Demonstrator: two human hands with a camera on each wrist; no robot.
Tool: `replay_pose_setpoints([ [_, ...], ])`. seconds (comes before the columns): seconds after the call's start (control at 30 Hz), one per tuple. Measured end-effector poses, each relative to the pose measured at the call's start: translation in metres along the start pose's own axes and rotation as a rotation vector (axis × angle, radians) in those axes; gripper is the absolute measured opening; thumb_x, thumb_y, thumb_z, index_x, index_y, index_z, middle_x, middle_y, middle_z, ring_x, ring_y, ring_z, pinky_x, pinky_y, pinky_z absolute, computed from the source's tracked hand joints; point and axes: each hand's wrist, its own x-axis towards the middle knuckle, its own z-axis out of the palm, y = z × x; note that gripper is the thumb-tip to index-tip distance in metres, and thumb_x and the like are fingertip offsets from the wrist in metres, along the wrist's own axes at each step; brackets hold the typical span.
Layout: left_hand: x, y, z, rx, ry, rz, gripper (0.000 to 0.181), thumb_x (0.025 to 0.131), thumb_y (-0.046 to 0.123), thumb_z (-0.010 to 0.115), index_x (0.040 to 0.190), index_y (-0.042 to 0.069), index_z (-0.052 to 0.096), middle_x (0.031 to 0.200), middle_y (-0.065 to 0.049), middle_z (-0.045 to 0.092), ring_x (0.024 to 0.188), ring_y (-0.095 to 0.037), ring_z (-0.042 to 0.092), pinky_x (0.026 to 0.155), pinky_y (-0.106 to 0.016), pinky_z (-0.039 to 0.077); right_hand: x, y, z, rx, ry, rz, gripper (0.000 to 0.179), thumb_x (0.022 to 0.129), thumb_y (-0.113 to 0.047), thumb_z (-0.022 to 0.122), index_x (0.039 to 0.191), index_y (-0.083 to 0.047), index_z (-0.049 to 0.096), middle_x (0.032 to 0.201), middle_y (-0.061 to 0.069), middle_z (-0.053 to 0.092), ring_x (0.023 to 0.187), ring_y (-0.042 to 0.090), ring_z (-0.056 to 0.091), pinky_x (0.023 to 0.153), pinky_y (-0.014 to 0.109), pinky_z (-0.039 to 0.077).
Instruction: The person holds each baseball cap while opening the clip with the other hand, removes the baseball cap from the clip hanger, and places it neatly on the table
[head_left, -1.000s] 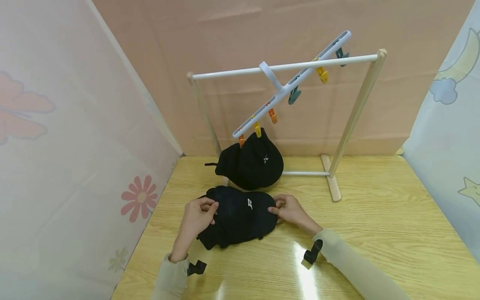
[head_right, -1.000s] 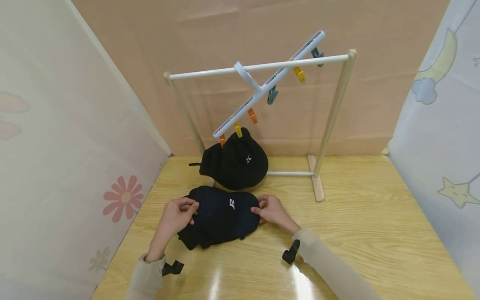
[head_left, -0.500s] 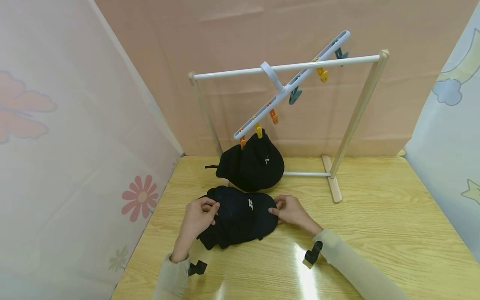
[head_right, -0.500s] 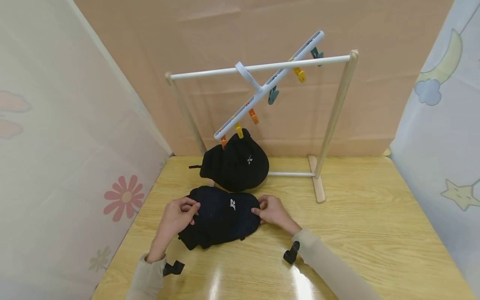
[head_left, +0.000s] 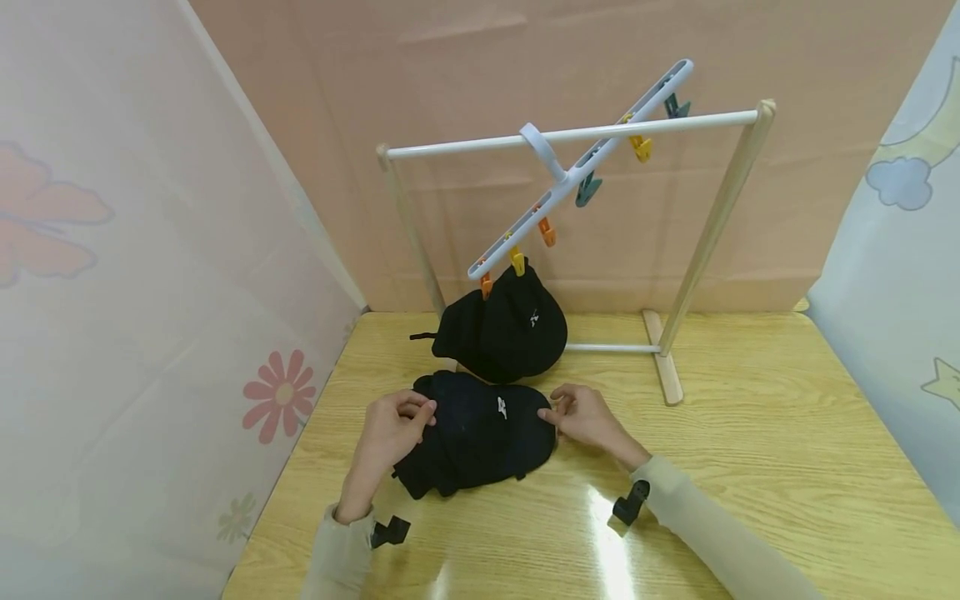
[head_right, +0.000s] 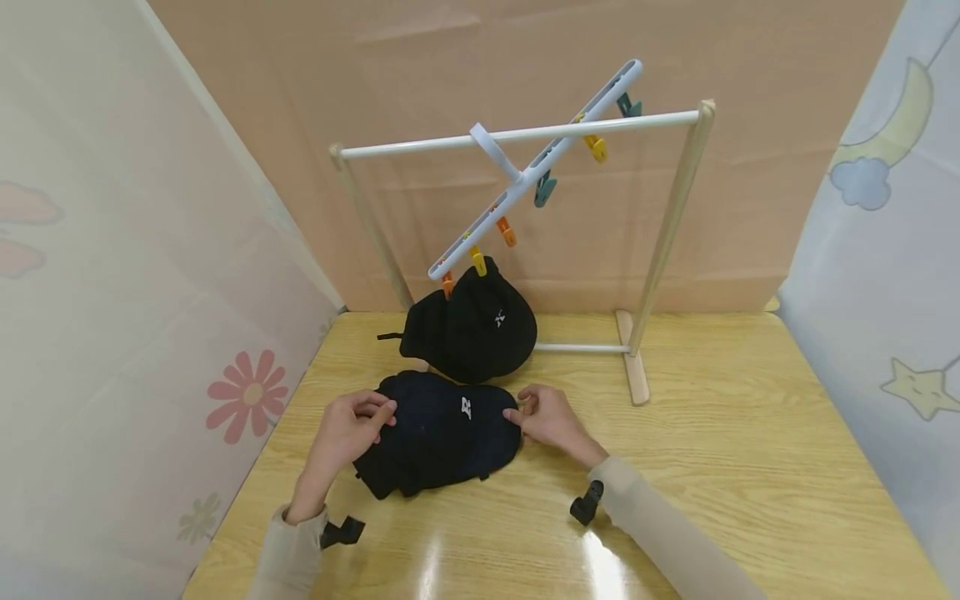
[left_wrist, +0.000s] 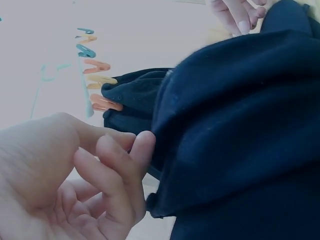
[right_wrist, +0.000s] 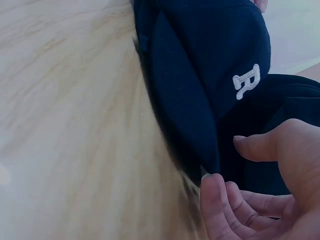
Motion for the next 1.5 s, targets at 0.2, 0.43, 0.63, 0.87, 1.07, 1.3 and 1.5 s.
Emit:
replay_pose_setpoints([
  [0.2,0.003,0.006,-0.003,-0.047,-0.011,0.046,0.012,0.103,0.017,0.074,0.104,0.006,0.078,0.083,-0.006,0.078,0.061,-0.018,0.067,0.06,-0.026,0.055,0.004,-0.012,-0.018,0.032,0.017,-0.041,0.049,0.095,-0.029,0.082,0.126,0.007,0.07,0.088,0.004,0.073,0.079,0.017,0.07,0.068,0.031,0.055],
  [0.43,0.008,0.013,-0.003,-0.108,-0.026,0.102,0.015,0.103,0.016,0.073,0.112,0.004,0.076,0.09,-0.01,0.078,0.068,-0.019,0.071,0.065,-0.025,0.059,0.007,-0.032,-0.04,0.088,0.042,-0.07,0.045,0.098,-0.028,0.079,0.127,0.005,0.071,0.097,0.009,0.074,0.082,0.019,0.072,0.066,0.028,0.056],
  [0.63,0.015,0.026,0.002,-0.113,-0.035,0.172,0.018,0.102,0.014,0.074,0.117,0.004,0.076,0.096,-0.011,0.078,0.075,-0.021,0.075,0.07,-0.026,0.062,0.011,-0.051,-0.063,0.071,0.081,-0.13,0.046,0.099,-0.03,0.079,0.13,0.003,0.071,0.103,0.011,0.075,0.094,0.027,0.074,0.078,0.034,0.06],
  [0.87,0.028,0.046,0.008,-0.05,-0.035,0.21,0.021,0.103,0.019,0.073,0.121,0.007,0.074,0.106,-0.009,0.078,0.088,-0.024,0.078,0.081,-0.039,0.063,0.027,-0.076,-0.085,0.105,0.129,-0.187,0.046,0.099,-0.027,0.078,0.134,0.001,0.068,0.118,0.016,0.073,0.107,0.033,0.073,0.089,0.042,0.062],
  [1.07,0.042,0.058,0.014,-0.021,-0.024,0.252,0.027,0.103,0.018,0.072,0.126,0.003,0.071,0.118,-0.013,0.075,0.104,-0.031,0.076,0.093,-0.047,0.063,0.046,-0.092,-0.094,0.127,0.167,-0.275,0.05,0.1,-0.023,0.077,0.142,0.0,0.063,0.137,0.021,0.067,0.122,0.04,0.067,0.106,0.058,0.053],
  [1.3,0.052,0.072,0.021,-0.048,-0.049,0.282,0.035,0.104,0.017,0.071,0.135,0.001,0.066,0.13,-0.016,0.071,0.111,-0.032,0.074,0.099,-0.046,0.061,0.061,-0.109,-0.101,0.096,0.169,-0.313,0.055,0.102,-0.025,0.074,0.15,-0.004,0.058,0.149,0.021,0.062,0.136,0.04,0.06,0.116,0.055,0.047],
  [1.5,0.062,0.085,0.027,-0.059,-0.046,0.316,0.041,0.103,0.016,0.071,0.139,-0.001,0.061,0.138,-0.018,0.067,0.117,-0.034,0.072,0.1,-0.046,0.06,0.071,-0.127,-0.107,0.123,0.168,-0.329,0.059,0.105,-0.027,0.071,0.156,-0.004,0.052,0.157,0.017,0.057,0.145,0.037,0.054,0.122,0.056,0.041],
])
